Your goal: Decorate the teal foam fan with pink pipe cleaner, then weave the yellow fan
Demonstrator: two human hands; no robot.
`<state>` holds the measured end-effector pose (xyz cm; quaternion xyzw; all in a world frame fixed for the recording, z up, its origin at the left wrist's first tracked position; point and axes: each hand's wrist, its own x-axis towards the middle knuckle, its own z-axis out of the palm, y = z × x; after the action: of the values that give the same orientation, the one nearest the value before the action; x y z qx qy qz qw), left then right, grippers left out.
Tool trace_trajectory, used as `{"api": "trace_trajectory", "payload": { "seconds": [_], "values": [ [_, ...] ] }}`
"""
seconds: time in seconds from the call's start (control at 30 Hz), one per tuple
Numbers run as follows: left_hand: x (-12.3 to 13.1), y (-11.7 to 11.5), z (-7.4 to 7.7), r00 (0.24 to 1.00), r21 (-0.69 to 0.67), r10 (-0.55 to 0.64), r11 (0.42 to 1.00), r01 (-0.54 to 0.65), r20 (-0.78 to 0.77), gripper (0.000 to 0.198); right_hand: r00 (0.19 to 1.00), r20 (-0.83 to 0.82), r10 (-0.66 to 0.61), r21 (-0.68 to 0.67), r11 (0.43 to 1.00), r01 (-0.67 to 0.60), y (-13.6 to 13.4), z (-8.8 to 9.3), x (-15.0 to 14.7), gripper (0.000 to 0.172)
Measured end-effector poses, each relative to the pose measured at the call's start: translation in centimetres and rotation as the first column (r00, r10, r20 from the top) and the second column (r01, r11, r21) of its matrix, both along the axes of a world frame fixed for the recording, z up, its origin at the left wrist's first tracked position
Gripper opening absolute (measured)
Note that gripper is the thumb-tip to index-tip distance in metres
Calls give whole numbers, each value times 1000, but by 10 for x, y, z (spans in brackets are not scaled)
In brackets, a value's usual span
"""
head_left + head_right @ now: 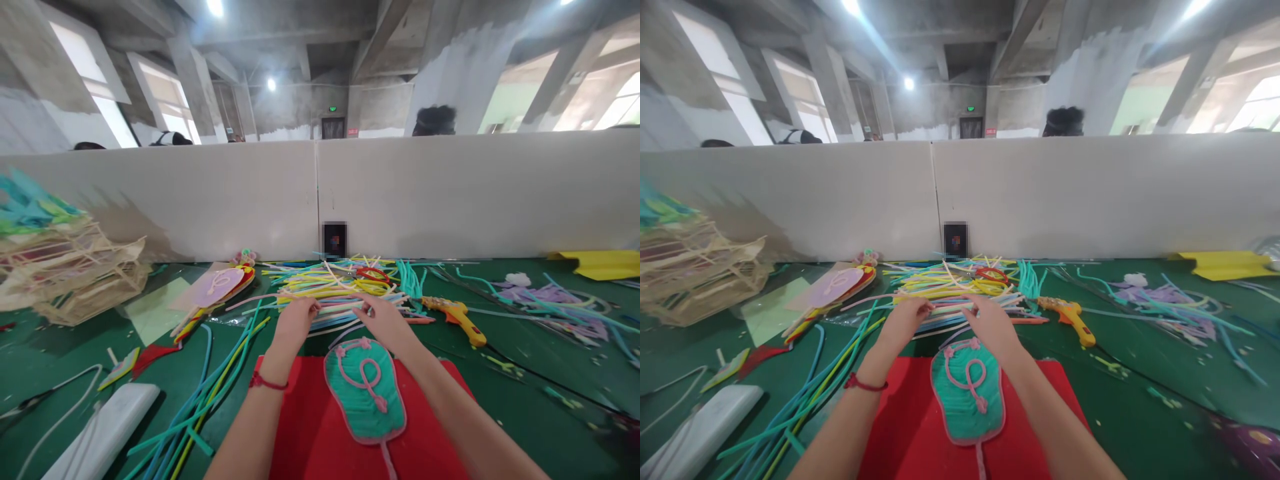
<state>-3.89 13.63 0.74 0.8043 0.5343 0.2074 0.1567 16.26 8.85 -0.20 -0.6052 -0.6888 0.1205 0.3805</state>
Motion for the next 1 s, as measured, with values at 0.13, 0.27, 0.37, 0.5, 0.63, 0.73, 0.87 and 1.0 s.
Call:
{"api": "trace_trajectory", "payload": {
  "seconds": [0.13,0.27,0.37,0.5,0.63,0.73,0.87,1.0],
  "values": [
    [-1,0,0,999,0,-43,999,43,6,22,1000,-21,-16,-14,1000,16,15,-21,-9,29],
    [1,-1,-1,997,-23,-64,998,63,-36,21,996,-86,-28,-13,1000,27,16,-40,-13,17],
    [5,-5,-5,994,-45,-62,997,58,-94,21,985,-161,-56,1,998,57,15,-44,-13,13],
    [10,-10,-10,984,-44,-41,998,34,-172,34,947,-304,-109,46,991,129,16,-41,-7,15],
    [10,-9,-13,976,-21,-2,1000,-3,-219,37,854,-494,-161,58,974,218,17,-26,2,24],
    [9,-6,-16,972,6,15,1000,-14,-234,32,757,-634,-159,52,968,246,17,-9,11,30],
    [8,-2,-22,971,47,27,999,-17,-236,29,630,-767,-124,69,959,274,13,21,19,36],
    [9,0,-28,971,92,58,995,-37,-232,28,463,-885,53,176,958,227,1,48,20,33]
  ]
}}
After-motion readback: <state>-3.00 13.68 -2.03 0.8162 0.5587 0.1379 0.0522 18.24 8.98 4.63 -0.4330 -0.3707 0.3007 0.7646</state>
